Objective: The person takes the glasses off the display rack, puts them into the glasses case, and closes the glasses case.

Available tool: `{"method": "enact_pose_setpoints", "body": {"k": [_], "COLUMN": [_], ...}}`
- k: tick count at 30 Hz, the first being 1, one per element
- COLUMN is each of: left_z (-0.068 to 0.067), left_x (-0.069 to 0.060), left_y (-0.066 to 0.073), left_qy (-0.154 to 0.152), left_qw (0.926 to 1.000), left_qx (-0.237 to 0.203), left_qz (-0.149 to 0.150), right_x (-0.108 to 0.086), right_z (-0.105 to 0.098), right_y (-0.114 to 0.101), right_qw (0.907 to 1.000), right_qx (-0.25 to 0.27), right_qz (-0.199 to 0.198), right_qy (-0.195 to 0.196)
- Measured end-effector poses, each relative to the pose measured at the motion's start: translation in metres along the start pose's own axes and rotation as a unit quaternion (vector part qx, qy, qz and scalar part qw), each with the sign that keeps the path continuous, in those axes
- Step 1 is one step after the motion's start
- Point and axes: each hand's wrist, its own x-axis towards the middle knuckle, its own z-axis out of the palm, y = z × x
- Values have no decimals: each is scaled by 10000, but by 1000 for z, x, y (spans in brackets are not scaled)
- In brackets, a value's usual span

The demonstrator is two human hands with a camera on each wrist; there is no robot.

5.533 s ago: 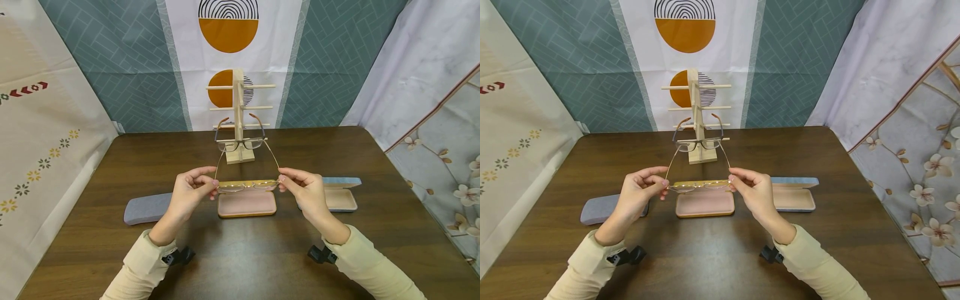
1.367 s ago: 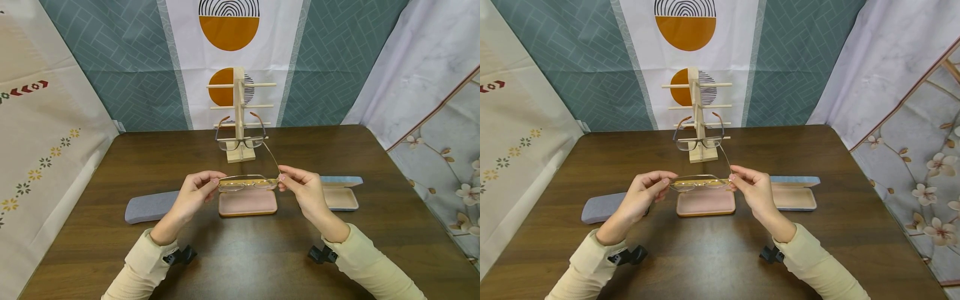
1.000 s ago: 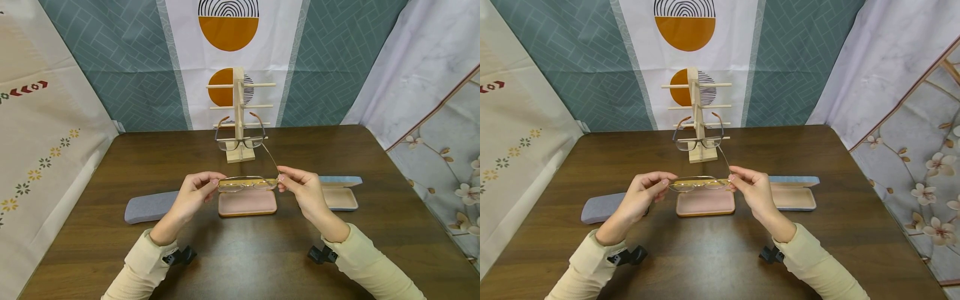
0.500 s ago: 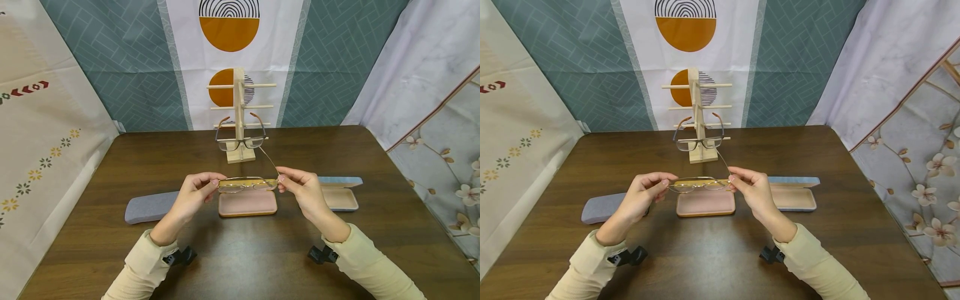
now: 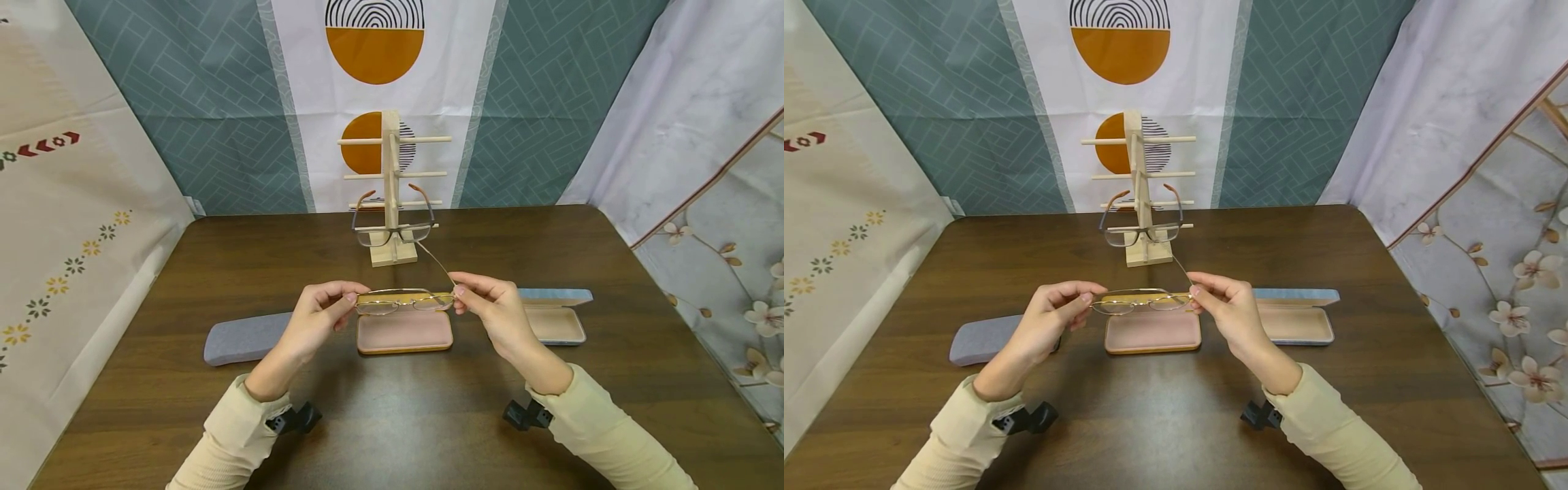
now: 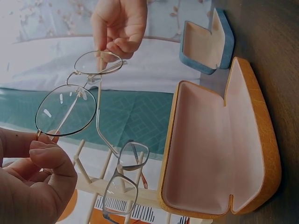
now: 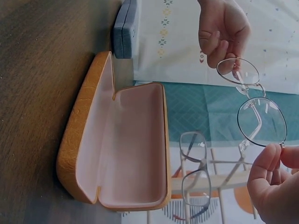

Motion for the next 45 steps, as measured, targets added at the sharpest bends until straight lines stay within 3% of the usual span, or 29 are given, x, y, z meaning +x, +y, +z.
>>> {"method": "enact_pose_setpoints", "body": {"k": [45], "left_z": [0], "left_x": [2], "left_y": [-1], "left_qy": [-13], "left_qw": [10000], "left_qx": [-17], "left_qz": [-49], "right_x": [3], "right_z": [1], "right_y": [-1], "right_qw": [9991], "right_qx": [45], "right_qz": [194], "right_qy": [-369]}}
